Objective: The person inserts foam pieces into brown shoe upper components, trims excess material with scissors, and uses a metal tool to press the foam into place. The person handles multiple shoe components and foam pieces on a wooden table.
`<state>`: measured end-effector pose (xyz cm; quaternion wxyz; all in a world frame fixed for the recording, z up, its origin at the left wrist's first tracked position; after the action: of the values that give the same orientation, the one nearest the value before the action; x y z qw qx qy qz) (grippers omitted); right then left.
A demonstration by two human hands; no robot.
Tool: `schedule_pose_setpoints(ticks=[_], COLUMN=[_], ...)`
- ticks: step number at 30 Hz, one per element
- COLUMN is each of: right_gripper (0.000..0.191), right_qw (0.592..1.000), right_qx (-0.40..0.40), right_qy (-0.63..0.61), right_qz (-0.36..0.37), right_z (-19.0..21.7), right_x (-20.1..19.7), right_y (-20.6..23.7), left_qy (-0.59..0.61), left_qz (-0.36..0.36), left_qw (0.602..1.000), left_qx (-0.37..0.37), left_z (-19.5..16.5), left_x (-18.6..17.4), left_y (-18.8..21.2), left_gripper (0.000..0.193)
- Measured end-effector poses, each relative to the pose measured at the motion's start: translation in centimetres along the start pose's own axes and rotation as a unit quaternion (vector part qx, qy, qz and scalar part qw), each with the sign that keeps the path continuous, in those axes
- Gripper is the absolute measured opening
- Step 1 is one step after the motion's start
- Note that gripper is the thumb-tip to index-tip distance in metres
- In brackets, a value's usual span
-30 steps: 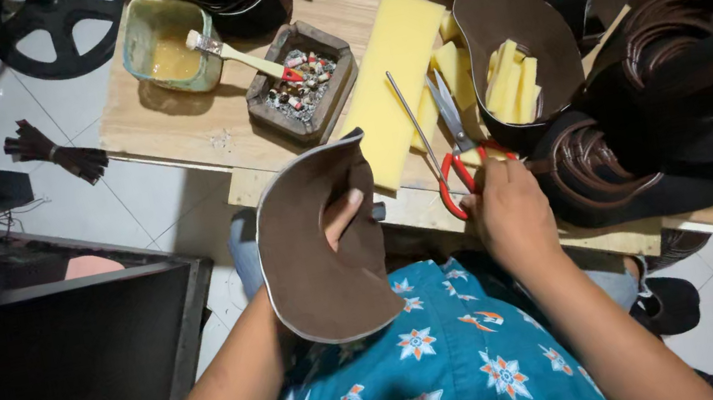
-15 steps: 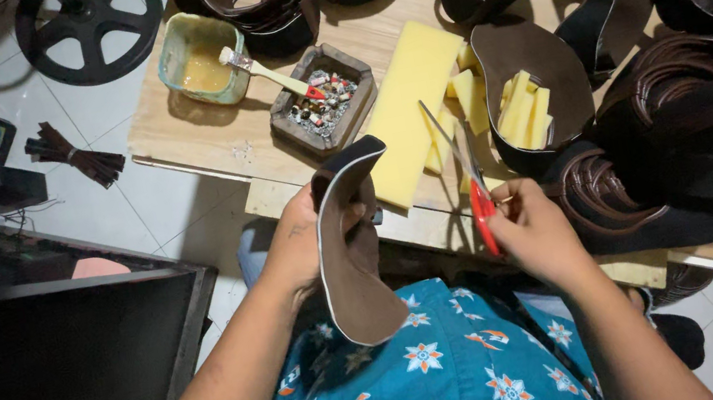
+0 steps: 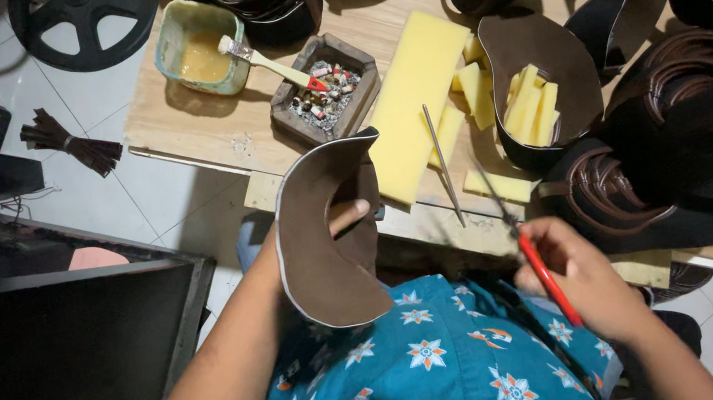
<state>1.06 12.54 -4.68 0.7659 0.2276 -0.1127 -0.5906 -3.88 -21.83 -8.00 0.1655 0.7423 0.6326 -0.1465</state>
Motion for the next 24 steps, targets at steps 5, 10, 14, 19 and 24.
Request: schedule_pose_setpoints(ticks=[5,10,14,19,24], right_gripper=[0.049,0.048,0.042,0.032,0.031], right_qw=[0.966,0.957,0.949,0.944,0.946], right_qx=[0.071,0.156,0.152,0.176,0.175], right_qy=[0.115,0.097,0.069,0.031,0.065], right_qz=[0.221,0.225,0.268,0.277,0.264], right_z=[1.7,3.2,3.5,2.6,2.4], right_x=[1.5,1.6,1.5,1.4,1.2], right_y=[2.3,1.5,1.3,1.2,1.2], left_qy=[0.243,0.272,0.261,0.252,0.278], left_qz=[0.055,0.124,0.139,0.154,0.165], left_qw=[0.962,0.948,0.950,0.952,0.941], left_qx=[-0.107,-0.113,-0.102,-0.078,-0.095], left_z=[0.1,-0.5,-0.6,-0.7,-0.3], left_x=[0.7,1.1,1.0,1.3,1.8], left_y=[0.3,0.5,0.5,0.8,1.0], left_gripper=[0.047,0.035,0.037,0.041,0.040])
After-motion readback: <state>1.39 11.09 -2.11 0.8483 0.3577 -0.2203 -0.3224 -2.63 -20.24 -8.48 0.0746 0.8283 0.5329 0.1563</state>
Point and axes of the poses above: each hand's wrist, its own y-axis away from the middle knuckle, its own x-axis out of the palm, z = x × y, the point moved 3 cm from there along -y, towards the middle knuckle, and after that the axes turned 9 degrees about -y, right-handed, at the moved point
